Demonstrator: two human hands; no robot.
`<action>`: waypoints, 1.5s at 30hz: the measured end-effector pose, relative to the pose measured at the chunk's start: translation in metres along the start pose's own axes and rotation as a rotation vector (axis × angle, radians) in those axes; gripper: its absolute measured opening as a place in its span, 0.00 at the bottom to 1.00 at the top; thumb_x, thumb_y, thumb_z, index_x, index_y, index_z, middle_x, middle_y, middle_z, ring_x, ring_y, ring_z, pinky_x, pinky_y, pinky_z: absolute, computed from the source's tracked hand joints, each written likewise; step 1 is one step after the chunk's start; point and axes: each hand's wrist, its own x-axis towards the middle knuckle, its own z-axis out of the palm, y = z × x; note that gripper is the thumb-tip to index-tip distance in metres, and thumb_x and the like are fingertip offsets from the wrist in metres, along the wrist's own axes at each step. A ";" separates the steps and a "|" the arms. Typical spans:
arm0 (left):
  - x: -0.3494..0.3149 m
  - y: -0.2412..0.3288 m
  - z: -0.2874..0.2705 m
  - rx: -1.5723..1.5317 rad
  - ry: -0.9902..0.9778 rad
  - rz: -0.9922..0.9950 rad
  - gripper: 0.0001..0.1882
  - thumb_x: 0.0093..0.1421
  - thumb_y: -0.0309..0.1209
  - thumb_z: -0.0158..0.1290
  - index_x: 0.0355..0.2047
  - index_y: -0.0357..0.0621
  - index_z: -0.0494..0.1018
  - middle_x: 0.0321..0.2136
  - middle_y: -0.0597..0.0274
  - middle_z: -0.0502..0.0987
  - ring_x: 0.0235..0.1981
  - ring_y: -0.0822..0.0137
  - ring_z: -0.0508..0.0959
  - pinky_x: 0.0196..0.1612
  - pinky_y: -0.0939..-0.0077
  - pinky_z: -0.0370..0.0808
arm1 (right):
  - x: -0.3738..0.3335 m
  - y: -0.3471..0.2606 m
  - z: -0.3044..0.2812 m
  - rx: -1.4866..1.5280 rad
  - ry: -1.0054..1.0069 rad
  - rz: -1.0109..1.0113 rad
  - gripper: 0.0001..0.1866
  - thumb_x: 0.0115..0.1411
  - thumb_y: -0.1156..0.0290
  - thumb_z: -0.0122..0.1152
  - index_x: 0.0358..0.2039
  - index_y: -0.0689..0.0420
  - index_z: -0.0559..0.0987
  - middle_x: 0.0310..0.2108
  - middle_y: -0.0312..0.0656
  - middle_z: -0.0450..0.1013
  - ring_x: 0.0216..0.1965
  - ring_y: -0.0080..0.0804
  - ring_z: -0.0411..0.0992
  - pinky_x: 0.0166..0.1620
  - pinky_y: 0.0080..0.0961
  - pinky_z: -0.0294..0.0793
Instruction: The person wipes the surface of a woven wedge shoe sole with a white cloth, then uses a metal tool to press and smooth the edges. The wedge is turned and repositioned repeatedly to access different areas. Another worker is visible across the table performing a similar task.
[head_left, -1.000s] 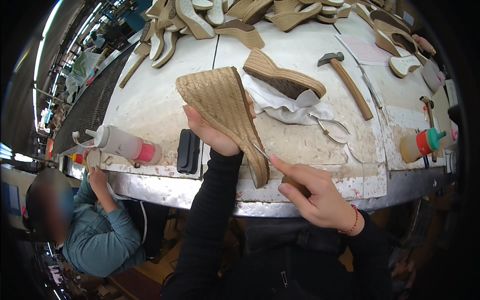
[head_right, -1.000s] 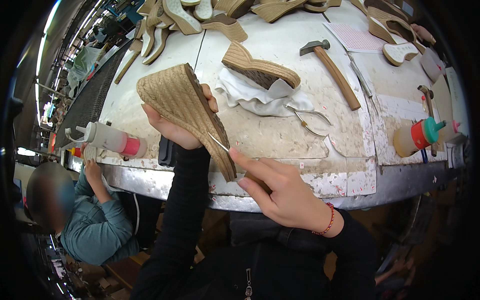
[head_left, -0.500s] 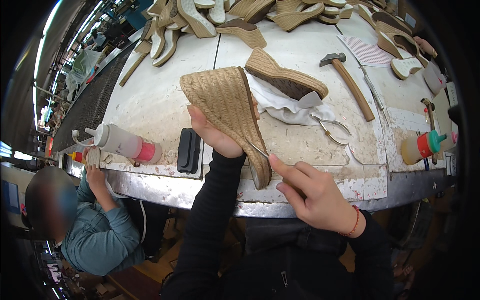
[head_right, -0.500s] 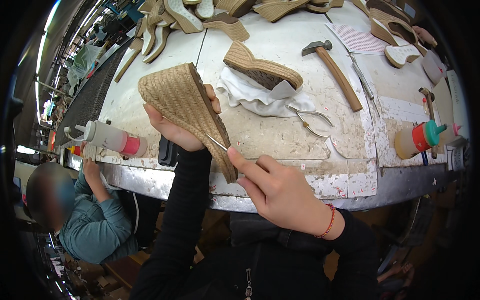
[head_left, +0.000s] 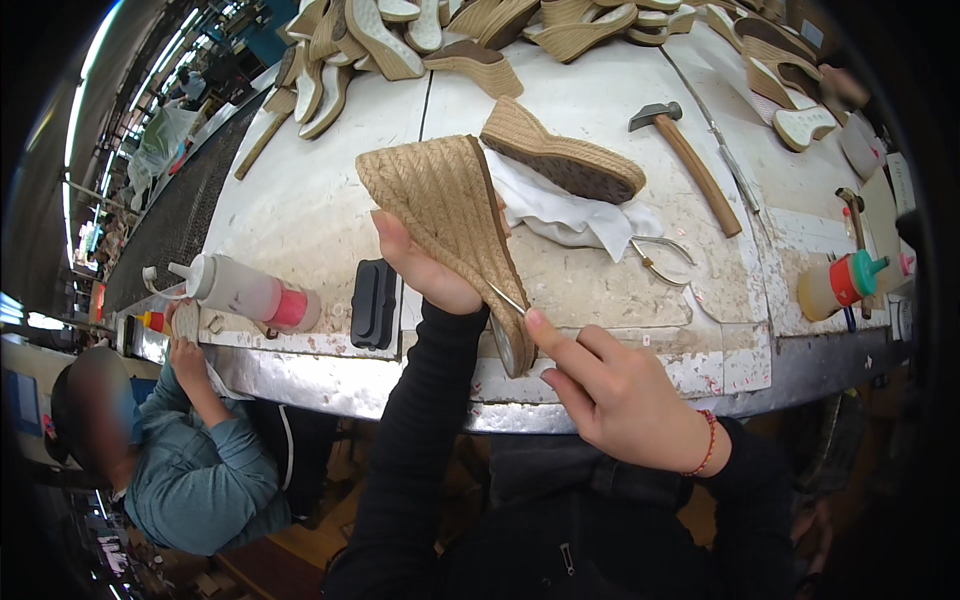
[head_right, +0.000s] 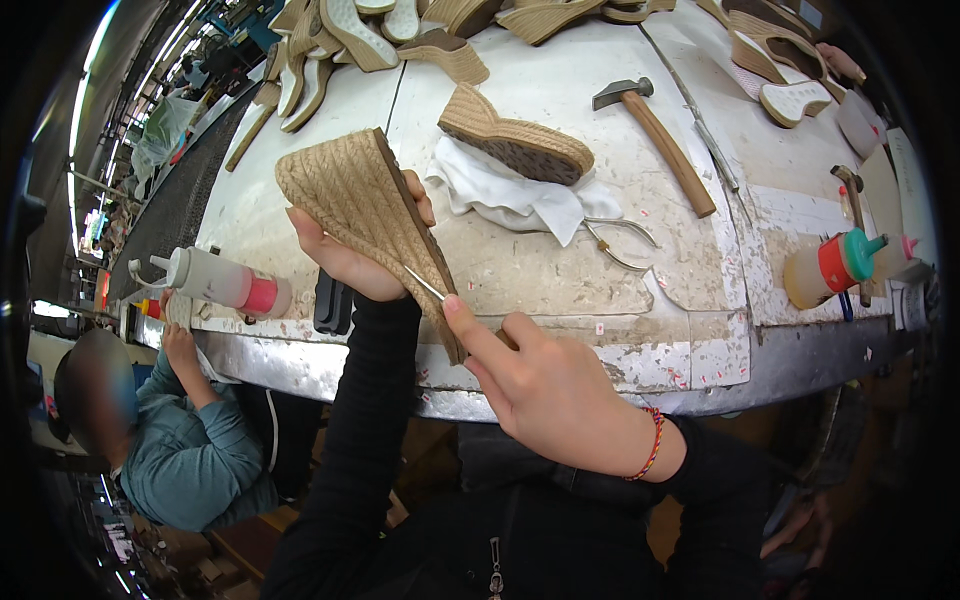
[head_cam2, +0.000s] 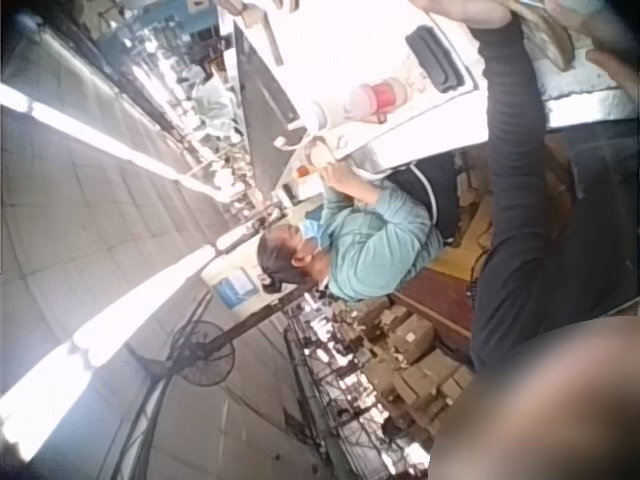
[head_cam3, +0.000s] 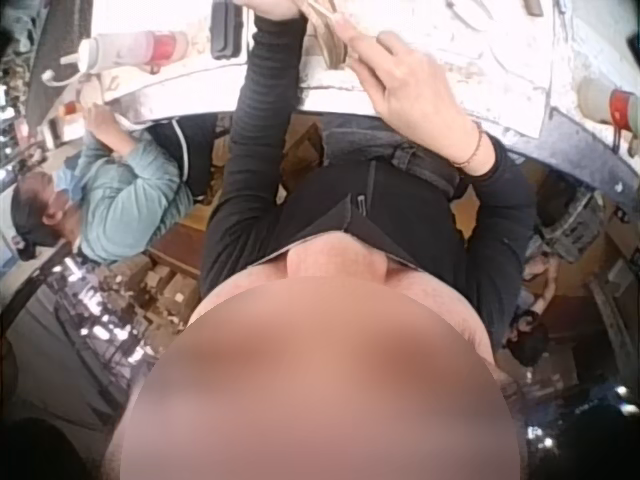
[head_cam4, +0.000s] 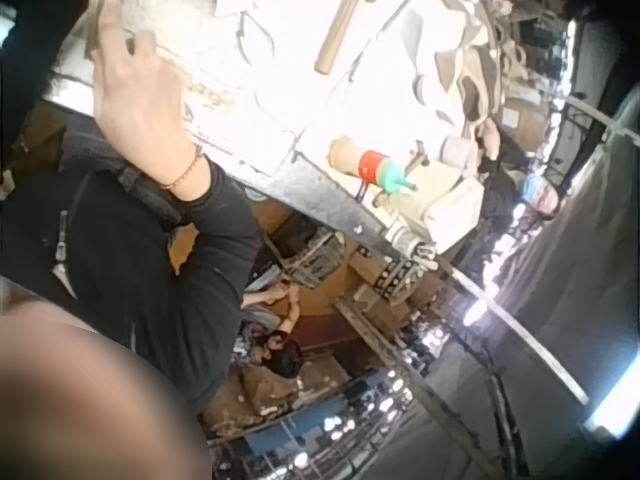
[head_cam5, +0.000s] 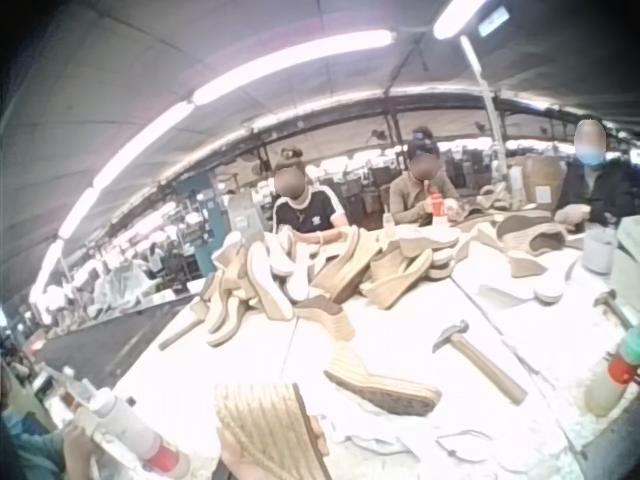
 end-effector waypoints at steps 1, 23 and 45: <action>0.001 0.000 0.000 0.016 0.000 0.010 0.49 0.50 0.73 0.29 0.48 0.37 0.65 0.27 0.45 0.74 0.21 0.60 0.74 0.20 0.76 0.71 | -0.001 -0.002 0.000 -0.021 -0.005 0.011 0.28 0.53 0.76 0.58 0.57 0.55 0.67 0.23 0.43 0.64 0.20 0.39 0.67 0.23 0.32 0.68; 0.001 -0.006 -0.004 -0.099 -0.138 -0.118 0.47 0.52 0.72 0.27 0.45 0.37 0.67 0.23 0.48 0.74 0.17 0.62 0.74 0.18 0.77 0.71 | 0.010 0.014 -0.011 0.341 -0.031 0.003 0.25 0.55 0.74 0.58 0.55 0.56 0.69 0.24 0.47 0.71 0.23 0.41 0.70 0.29 0.30 0.69; 0.010 -0.007 -0.007 -0.061 -0.090 -0.182 0.46 0.51 0.72 0.28 0.42 0.39 0.69 0.22 0.50 0.74 0.14 0.63 0.72 0.17 0.77 0.70 | -0.004 0.012 -0.025 0.133 -0.066 -0.007 0.27 0.54 0.75 0.59 0.56 0.56 0.68 0.20 0.41 0.65 0.20 0.35 0.65 0.27 0.28 0.66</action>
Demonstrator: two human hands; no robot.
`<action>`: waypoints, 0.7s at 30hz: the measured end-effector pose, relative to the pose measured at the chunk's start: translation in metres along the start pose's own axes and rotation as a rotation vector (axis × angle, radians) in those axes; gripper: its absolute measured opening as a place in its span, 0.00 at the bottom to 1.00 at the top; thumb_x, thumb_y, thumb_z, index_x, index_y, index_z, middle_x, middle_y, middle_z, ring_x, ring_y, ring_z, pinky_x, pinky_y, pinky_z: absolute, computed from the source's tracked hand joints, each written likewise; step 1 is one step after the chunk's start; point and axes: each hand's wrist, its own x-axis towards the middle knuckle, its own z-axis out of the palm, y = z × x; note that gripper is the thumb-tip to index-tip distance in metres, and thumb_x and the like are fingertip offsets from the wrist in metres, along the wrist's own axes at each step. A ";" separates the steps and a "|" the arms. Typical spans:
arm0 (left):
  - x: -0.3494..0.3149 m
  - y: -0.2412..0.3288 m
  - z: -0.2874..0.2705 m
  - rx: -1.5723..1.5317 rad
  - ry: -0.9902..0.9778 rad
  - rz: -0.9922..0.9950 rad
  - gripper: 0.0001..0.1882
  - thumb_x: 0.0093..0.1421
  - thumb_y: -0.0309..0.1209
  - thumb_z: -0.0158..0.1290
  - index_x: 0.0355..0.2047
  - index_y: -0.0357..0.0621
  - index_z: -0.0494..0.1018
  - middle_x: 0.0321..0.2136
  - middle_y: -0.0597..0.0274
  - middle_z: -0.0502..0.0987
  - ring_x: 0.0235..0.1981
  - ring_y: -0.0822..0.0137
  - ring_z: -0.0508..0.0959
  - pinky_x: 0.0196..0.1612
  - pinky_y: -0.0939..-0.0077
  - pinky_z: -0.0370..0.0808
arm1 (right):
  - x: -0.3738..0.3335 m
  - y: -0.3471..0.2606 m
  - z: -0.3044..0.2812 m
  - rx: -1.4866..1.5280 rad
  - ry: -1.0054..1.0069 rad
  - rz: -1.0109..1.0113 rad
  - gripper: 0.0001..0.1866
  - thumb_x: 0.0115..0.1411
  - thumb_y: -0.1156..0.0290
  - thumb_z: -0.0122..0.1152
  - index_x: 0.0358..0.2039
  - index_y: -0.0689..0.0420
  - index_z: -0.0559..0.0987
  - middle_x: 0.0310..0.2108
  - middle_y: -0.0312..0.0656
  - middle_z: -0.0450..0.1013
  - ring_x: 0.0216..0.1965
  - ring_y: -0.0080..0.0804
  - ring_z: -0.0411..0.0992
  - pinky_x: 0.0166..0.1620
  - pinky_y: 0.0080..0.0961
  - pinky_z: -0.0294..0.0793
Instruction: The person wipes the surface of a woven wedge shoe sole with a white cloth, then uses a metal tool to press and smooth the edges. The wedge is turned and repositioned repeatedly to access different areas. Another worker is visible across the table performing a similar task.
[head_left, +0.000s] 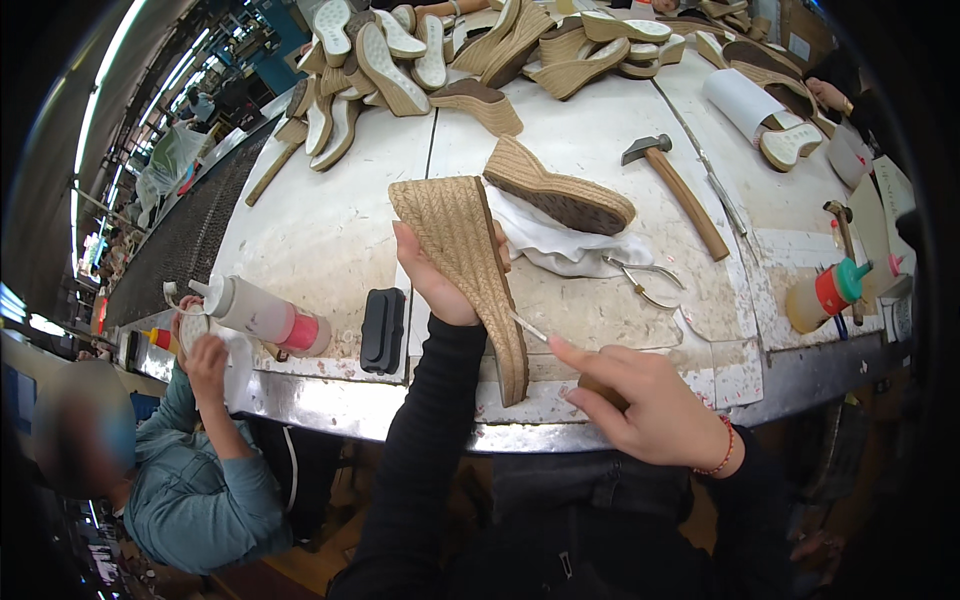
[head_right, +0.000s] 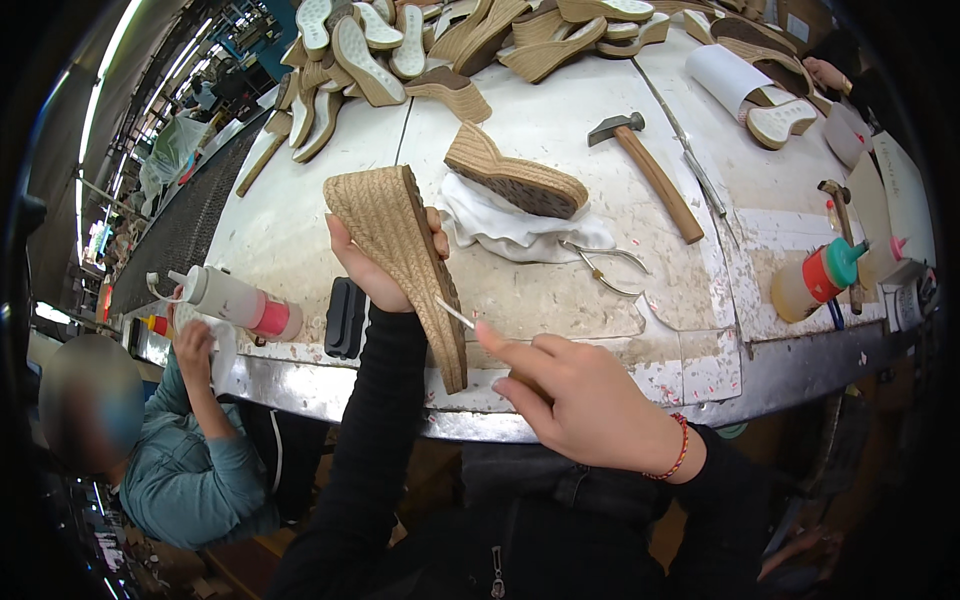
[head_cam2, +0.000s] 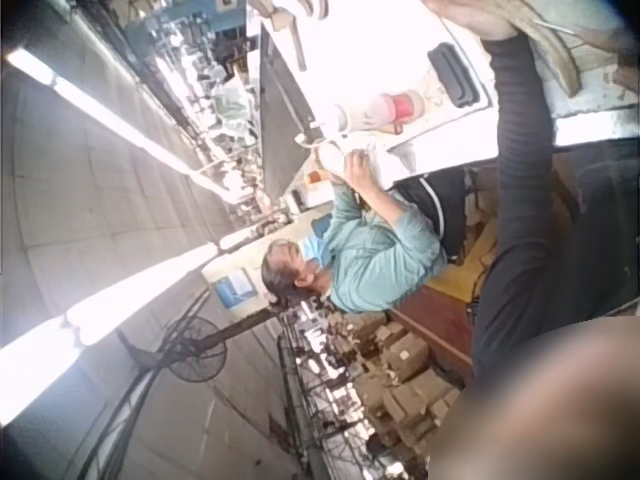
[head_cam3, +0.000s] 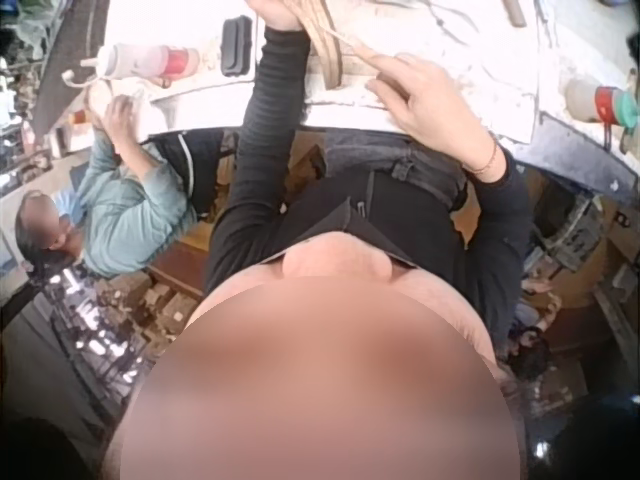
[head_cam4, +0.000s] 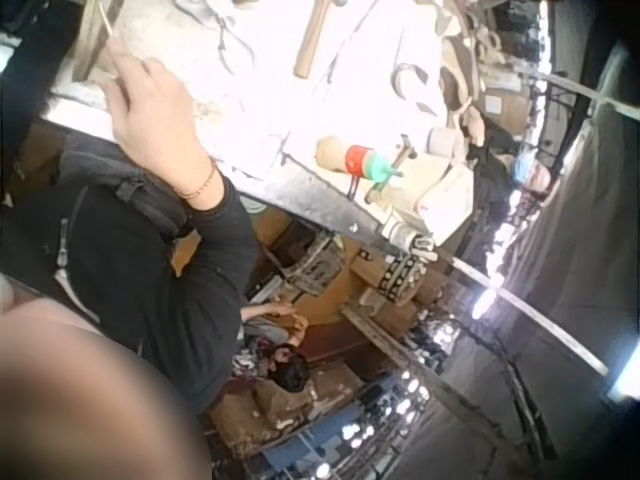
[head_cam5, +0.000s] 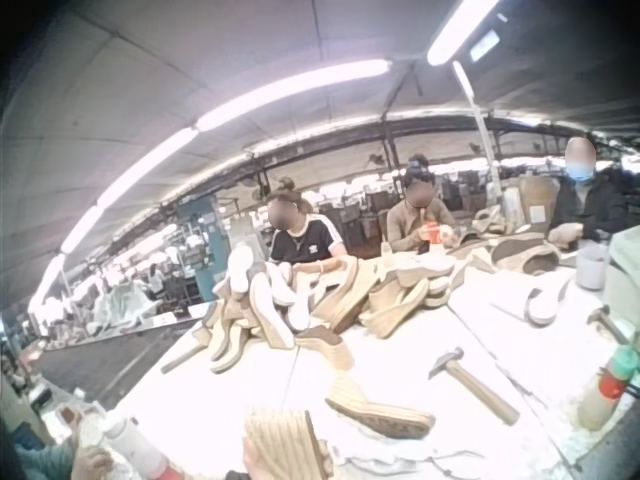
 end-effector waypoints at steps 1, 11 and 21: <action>0.000 0.000 -0.001 -0.019 -0.015 -0.012 0.46 0.51 0.72 0.28 0.42 0.40 0.69 0.22 0.50 0.74 0.14 0.62 0.72 0.17 0.77 0.70 | 0.001 0.002 0.002 0.061 0.046 0.009 0.27 0.54 0.76 0.59 0.56 0.57 0.67 0.20 0.41 0.66 0.21 0.34 0.65 0.28 0.27 0.65; -0.007 -0.004 0.007 -0.016 -0.050 -0.064 0.46 0.52 0.72 0.27 0.41 0.39 0.68 0.21 0.51 0.72 0.16 0.63 0.71 0.18 0.76 0.69 | 0.024 0.009 0.027 0.215 0.155 -0.058 0.26 0.55 0.78 0.57 0.56 0.61 0.67 0.21 0.43 0.67 0.22 0.31 0.65 0.29 0.25 0.65; -0.009 -0.005 0.008 0.007 -0.043 -0.108 0.45 0.52 0.72 0.27 0.38 0.39 0.68 0.20 0.53 0.72 0.16 0.64 0.71 0.18 0.77 0.68 | 0.027 0.008 0.028 -0.098 0.136 -0.052 0.26 0.55 0.75 0.56 0.56 0.56 0.68 0.21 0.42 0.63 0.19 0.36 0.65 0.24 0.29 0.66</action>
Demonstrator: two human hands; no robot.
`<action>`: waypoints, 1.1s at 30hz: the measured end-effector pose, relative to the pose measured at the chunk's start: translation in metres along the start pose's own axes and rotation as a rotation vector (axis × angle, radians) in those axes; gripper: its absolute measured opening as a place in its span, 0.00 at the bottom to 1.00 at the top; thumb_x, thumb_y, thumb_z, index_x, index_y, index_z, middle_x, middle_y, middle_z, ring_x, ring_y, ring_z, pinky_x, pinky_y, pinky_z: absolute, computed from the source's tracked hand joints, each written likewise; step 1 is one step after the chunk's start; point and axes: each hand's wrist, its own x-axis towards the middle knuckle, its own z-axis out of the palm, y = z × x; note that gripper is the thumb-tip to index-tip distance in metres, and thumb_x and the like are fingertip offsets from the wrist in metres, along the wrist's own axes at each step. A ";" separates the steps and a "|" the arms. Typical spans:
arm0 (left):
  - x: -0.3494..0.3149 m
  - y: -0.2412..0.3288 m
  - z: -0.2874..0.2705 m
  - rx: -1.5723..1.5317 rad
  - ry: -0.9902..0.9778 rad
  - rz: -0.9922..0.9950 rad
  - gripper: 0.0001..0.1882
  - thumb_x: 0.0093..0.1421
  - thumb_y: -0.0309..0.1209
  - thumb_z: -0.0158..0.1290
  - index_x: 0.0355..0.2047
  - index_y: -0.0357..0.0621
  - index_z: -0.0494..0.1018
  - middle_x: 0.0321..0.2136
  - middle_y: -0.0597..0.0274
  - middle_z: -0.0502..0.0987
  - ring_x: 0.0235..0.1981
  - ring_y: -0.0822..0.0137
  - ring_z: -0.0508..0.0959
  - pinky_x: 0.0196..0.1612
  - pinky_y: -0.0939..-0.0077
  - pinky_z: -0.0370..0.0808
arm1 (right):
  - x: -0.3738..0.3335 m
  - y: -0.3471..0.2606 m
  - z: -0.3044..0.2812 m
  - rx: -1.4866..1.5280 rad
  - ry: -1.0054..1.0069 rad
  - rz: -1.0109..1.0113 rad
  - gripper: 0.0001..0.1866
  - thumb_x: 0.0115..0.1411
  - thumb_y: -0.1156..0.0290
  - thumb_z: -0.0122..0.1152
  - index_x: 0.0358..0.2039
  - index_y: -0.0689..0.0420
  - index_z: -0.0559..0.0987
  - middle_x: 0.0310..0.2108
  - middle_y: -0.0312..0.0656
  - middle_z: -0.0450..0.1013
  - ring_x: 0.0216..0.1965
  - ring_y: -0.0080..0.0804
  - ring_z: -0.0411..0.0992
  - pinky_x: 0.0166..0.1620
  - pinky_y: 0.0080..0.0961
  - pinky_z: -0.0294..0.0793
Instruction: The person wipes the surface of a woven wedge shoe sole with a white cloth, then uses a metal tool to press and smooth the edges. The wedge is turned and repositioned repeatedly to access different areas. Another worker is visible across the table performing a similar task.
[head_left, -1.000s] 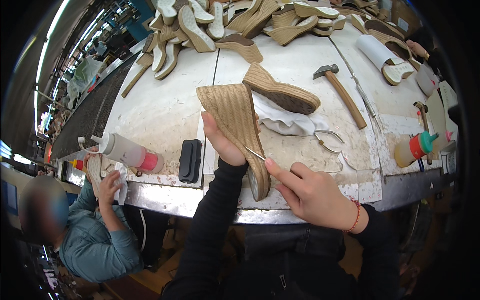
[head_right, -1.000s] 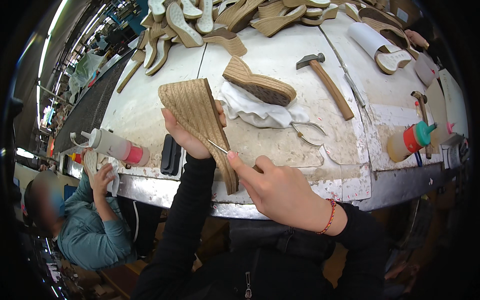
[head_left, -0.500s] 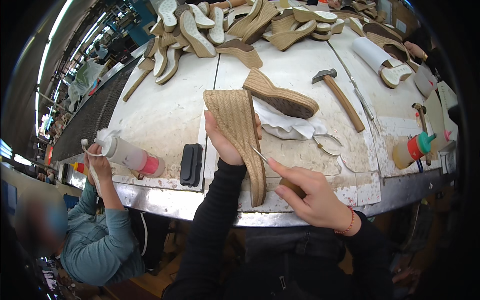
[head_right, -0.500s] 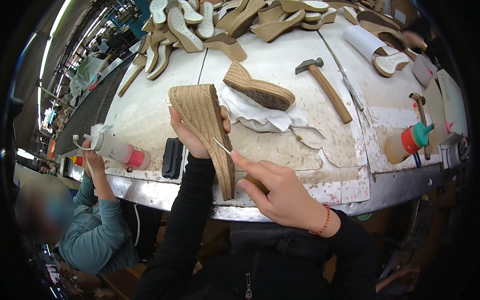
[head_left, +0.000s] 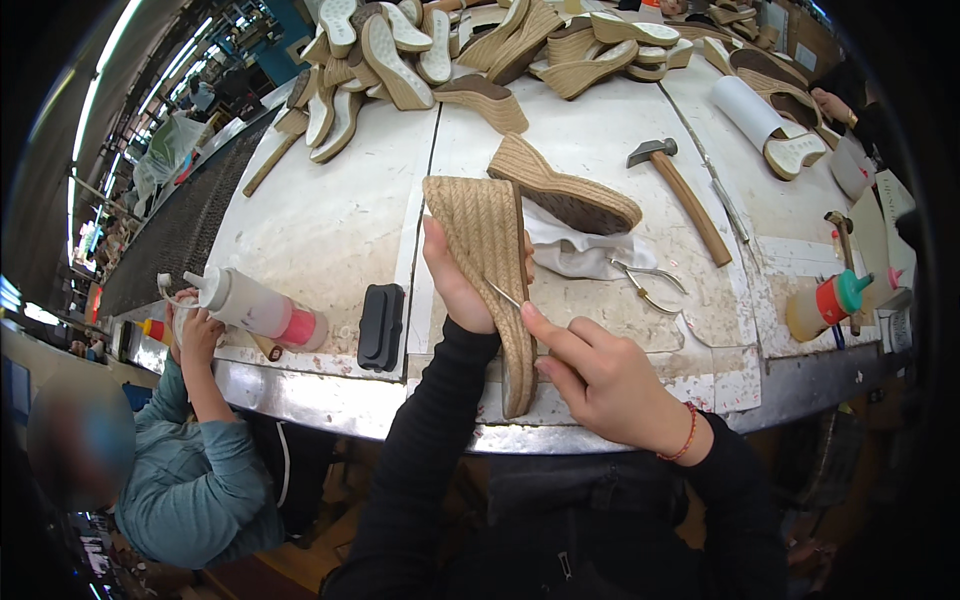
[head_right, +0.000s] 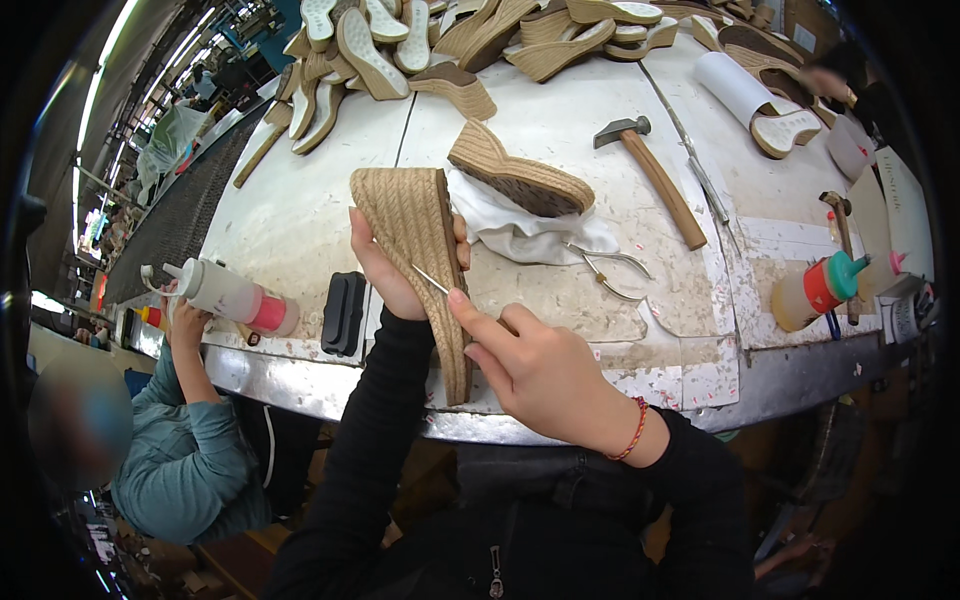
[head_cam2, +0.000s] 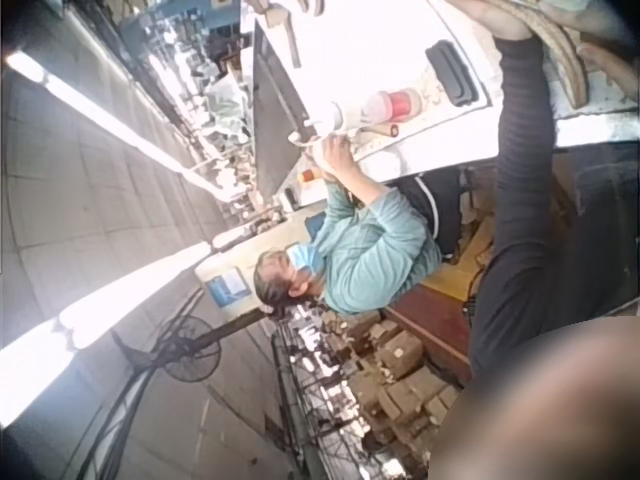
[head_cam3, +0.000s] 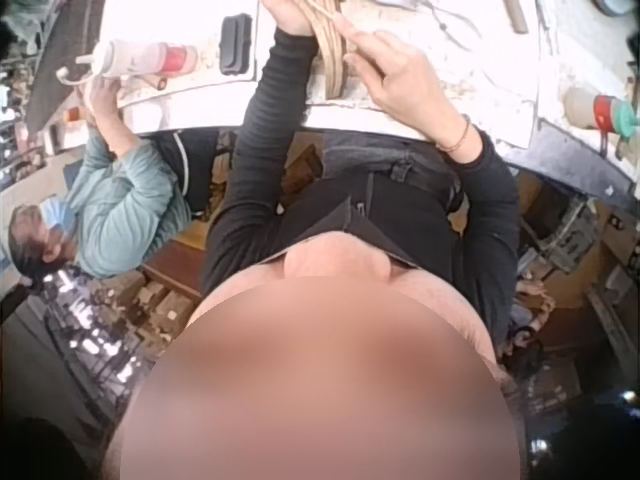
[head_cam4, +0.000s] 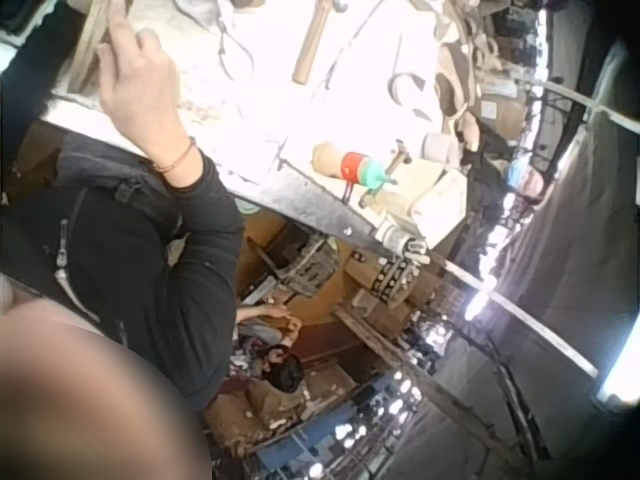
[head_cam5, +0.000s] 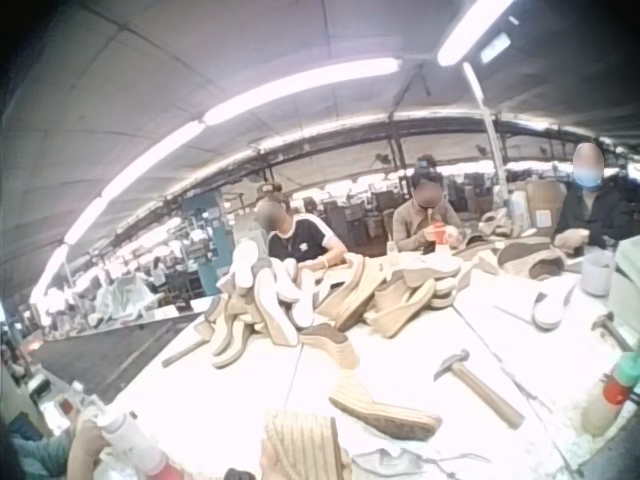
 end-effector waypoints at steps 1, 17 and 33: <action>0.001 -0.001 -0.002 0.010 -0.006 -0.015 0.46 0.52 0.72 0.28 0.40 0.39 0.68 0.21 0.52 0.72 0.16 0.64 0.72 0.18 0.77 0.69 | 0.000 -0.001 -0.001 -0.083 -0.014 -0.005 0.25 0.56 0.74 0.56 0.56 0.55 0.68 0.22 0.42 0.63 0.18 0.36 0.65 0.23 0.30 0.66; 0.008 -0.005 -0.006 0.053 0.036 -0.095 0.44 0.52 0.72 0.28 0.39 0.42 0.68 0.19 0.53 0.72 0.14 0.65 0.70 0.16 0.77 0.68 | 0.008 0.001 -0.024 0.247 -0.045 0.080 0.24 0.56 0.75 0.57 0.54 0.59 0.69 0.25 0.47 0.72 0.22 0.32 0.69 0.29 0.25 0.68; 0.000 -0.011 0.009 0.120 0.111 -0.118 0.42 0.53 0.71 0.27 0.35 0.41 0.68 0.18 0.54 0.72 0.13 0.66 0.69 0.15 0.79 0.66 | 0.009 0.000 -0.014 -0.024 -0.031 0.071 0.23 0.56 0.74 0.56 0.54 0.57 0.70 0.21 0.46 0.67 0.23 0.41 0.67 0.29 0.32 0.68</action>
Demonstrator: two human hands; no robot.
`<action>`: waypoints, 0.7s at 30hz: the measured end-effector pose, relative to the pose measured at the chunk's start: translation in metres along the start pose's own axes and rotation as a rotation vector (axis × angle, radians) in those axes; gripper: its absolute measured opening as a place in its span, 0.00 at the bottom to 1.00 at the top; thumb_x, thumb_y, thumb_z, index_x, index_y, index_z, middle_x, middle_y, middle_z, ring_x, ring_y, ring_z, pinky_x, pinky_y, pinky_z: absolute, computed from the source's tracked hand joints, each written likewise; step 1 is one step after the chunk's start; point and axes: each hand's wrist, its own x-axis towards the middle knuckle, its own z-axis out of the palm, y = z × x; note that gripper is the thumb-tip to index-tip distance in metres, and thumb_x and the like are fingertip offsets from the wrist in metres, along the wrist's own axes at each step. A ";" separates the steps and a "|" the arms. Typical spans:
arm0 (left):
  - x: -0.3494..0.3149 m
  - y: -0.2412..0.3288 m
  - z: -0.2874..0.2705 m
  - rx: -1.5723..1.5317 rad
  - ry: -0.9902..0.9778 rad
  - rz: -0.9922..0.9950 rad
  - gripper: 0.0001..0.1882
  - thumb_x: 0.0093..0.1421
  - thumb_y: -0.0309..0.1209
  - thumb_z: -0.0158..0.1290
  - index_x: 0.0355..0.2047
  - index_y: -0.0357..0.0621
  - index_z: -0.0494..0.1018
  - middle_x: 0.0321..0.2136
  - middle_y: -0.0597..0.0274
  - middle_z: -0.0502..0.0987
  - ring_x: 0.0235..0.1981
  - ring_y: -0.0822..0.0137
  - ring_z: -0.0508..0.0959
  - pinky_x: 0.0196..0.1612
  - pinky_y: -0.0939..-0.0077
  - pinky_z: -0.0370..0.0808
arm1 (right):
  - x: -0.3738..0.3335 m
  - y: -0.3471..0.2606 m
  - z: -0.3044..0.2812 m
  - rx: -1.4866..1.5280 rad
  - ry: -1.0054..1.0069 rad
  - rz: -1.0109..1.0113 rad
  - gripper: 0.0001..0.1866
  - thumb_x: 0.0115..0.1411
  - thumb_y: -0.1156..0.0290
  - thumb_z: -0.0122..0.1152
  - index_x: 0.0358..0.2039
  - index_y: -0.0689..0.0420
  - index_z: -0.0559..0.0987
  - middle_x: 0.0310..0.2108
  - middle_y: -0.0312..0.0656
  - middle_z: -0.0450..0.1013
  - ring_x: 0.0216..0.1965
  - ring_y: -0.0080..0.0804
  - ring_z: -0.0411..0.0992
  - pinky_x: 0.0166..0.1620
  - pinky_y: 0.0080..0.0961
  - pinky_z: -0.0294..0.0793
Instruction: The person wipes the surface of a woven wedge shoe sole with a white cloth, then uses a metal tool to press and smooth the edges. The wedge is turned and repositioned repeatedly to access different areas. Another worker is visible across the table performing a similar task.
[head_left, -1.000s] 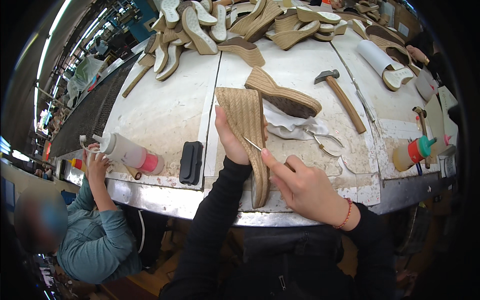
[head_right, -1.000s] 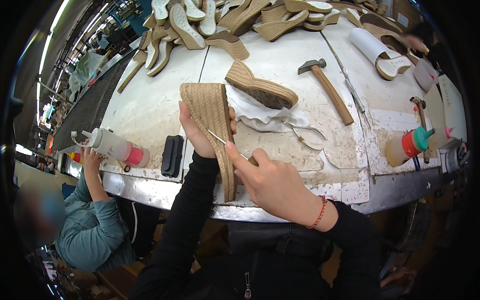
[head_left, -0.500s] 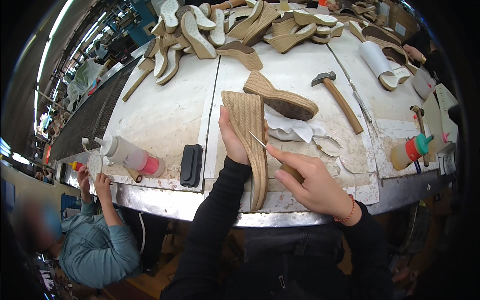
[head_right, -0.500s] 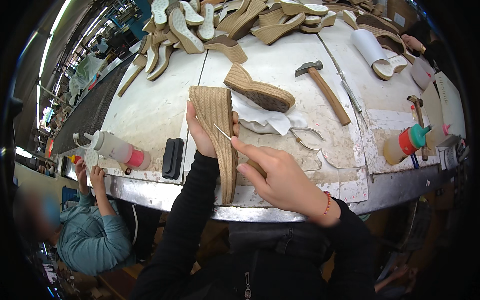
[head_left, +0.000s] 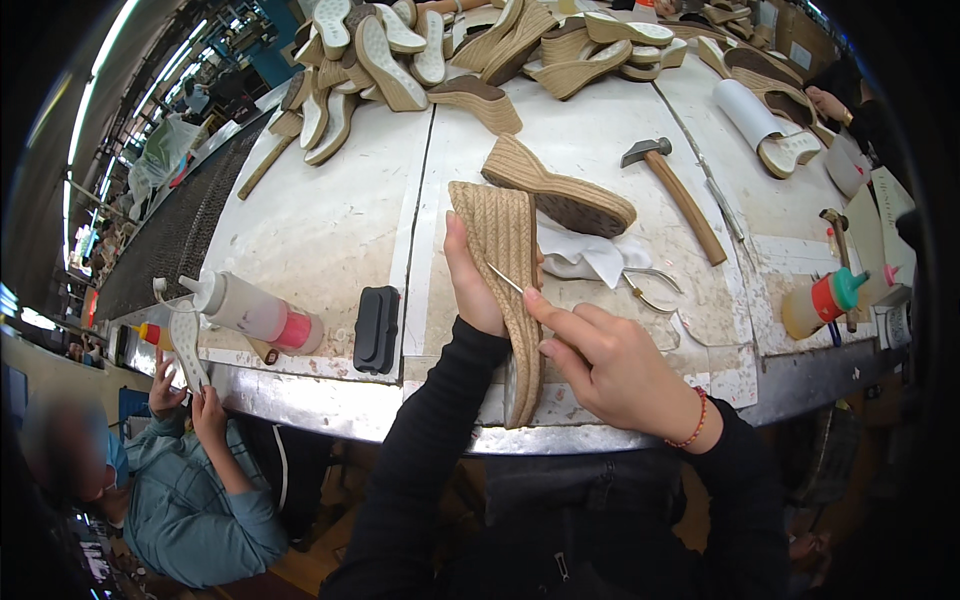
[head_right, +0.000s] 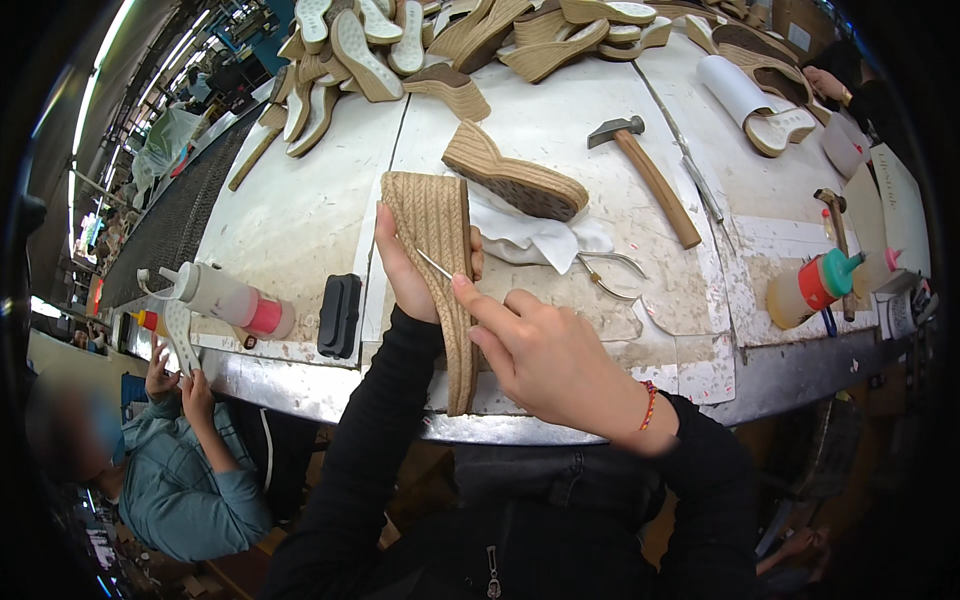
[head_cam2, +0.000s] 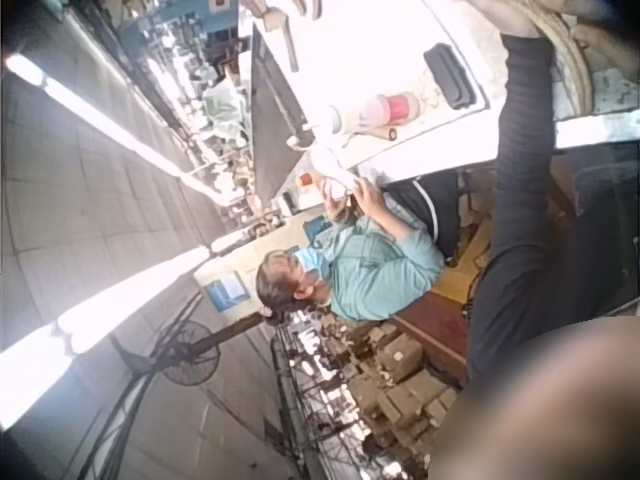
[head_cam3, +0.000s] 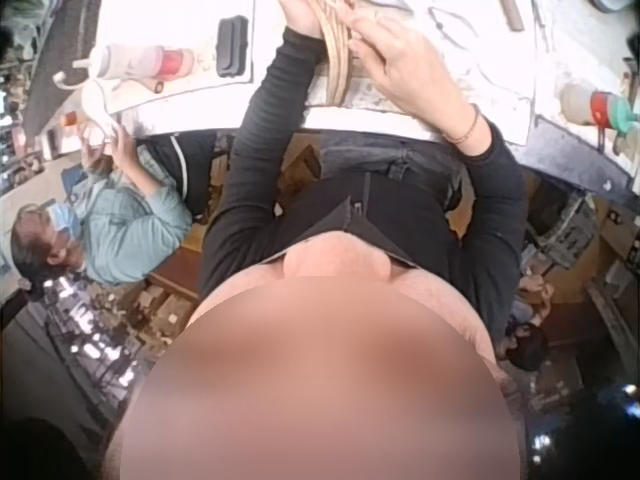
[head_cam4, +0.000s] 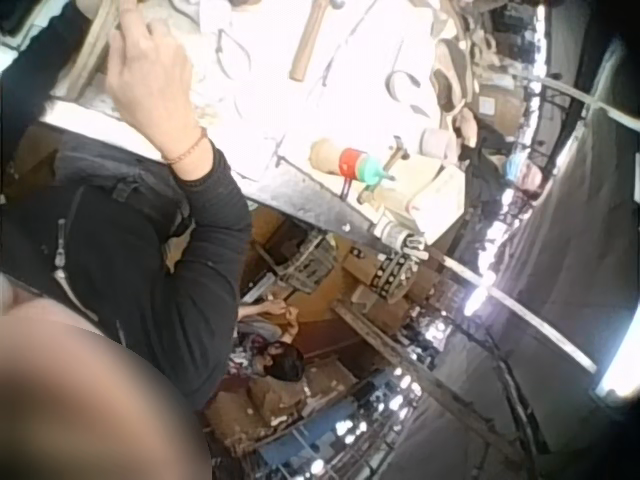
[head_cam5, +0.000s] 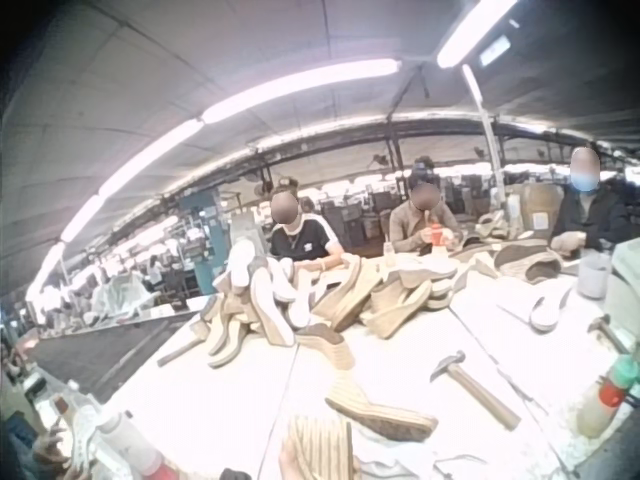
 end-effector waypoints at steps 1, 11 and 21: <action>0.001 -0.001 0.000 0.005 0.002 -0.004 0.42 0.53 0.71 0.26 0.35 0.42 0.68 0.18 0.54 0.71 0.13 0.66 0.69 0.15 0.79 0.66 | -0.001 0.003 0.002 0.002 0.008 -0.009 0.23 0.56 0.74 0.56 0.54 0.57 0.70 0.21 0.46 0.67 0.23 0.40 0.68 0.29 0.30 0.68; -0.002 0.005 0.003 -0.049 -0.071 -0.152 0.44 0.54 0.71 0.26 0.36 0.41 0.71 0.17 0.55 0.71 0.12 0.66 0.70 0.14 0.77 0.66 | -0.005 0.024 -0.047 0.441 0.070 0.128 0.22 0.62 0.74 0.49 0.58 0.57 0.66 0.22 0.34 0.66 0.14 0.14 0.62 0.18 0.14 0.63; -0.007 0.002 0.007 -0.118 -0.206 -0.232 0.43 0.57 0.67 0.24 0.40 0.38 0.71 0.18 0.53 0.72 0.13 0.65 0.70 0.15 0.76 0.67 | 0.029 0.119 -0.039 0.589 0.409 0.446 0.25 0.62 0.67 0.52 0.59 0.54 0.64 0.22 0.32 0.66 0.13 0.14 0.63 0.13 0.13 0.63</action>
